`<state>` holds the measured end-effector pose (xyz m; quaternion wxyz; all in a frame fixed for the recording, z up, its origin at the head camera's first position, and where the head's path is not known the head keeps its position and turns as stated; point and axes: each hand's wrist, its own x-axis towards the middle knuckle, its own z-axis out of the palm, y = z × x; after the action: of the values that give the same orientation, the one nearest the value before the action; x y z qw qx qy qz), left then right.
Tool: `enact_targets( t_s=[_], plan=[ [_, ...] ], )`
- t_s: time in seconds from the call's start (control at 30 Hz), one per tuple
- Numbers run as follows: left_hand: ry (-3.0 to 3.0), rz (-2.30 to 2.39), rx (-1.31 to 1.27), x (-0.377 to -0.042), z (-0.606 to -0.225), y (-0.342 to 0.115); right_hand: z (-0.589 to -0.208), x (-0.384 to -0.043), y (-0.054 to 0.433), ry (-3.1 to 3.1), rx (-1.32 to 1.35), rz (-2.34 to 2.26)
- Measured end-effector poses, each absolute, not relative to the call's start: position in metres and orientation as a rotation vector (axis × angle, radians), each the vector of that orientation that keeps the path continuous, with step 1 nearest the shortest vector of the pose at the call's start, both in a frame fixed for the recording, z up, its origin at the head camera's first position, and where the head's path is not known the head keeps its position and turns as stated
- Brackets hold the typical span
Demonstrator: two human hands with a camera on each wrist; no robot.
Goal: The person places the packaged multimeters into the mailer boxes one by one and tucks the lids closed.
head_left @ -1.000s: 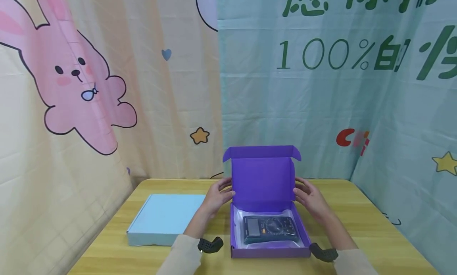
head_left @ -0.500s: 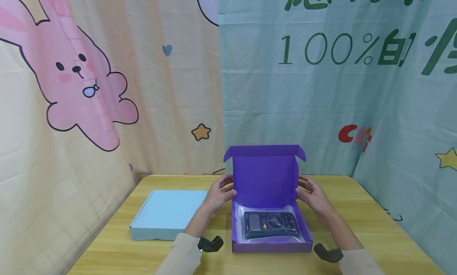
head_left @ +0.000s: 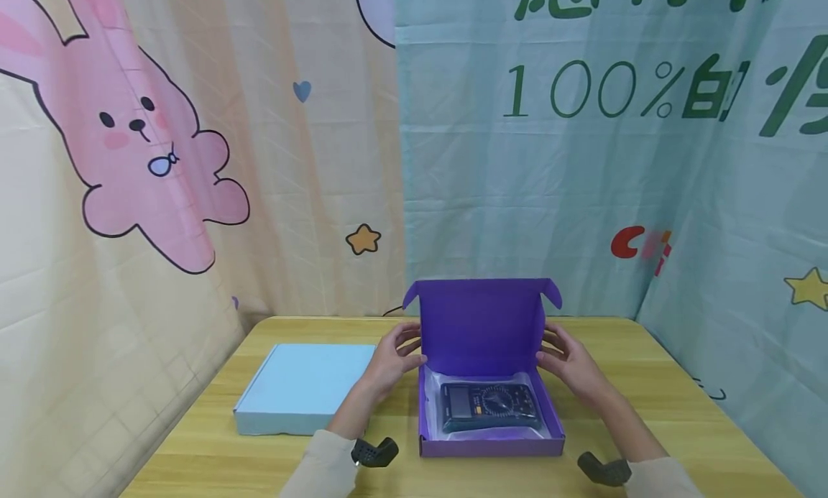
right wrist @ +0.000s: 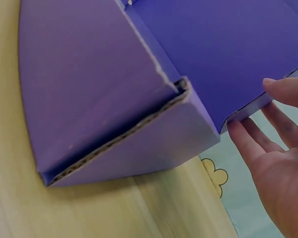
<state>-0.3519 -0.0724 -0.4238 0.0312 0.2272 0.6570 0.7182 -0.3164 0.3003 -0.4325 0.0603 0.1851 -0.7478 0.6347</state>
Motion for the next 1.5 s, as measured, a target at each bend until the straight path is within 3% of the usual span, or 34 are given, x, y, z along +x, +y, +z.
enact_targets(
  t_s=[0.87,1.1,1.37,1.5],
  plan=[
    [2.189,2.135,0.744,-0.34,-0.436,-0.071,-0.435,-0.298,0.308,-2.357,0.627,1.814],
    [2.424,1.959,0.752,-0.329,-0.431,-0.075,-0.425,-0.288,0.313,-2.265,0.576,2.033],
    [2.174,1.984,0.749,-0.317,-0.415,-0.088,-0.403,-0.283,0.33,-2.016,0.991,2.6],
    [2.01,2.086,0.669,-0.313,-0.405,-0.091,-0.391,-0.28,0.334,-2.111,1.015,2.626]
  ],
)
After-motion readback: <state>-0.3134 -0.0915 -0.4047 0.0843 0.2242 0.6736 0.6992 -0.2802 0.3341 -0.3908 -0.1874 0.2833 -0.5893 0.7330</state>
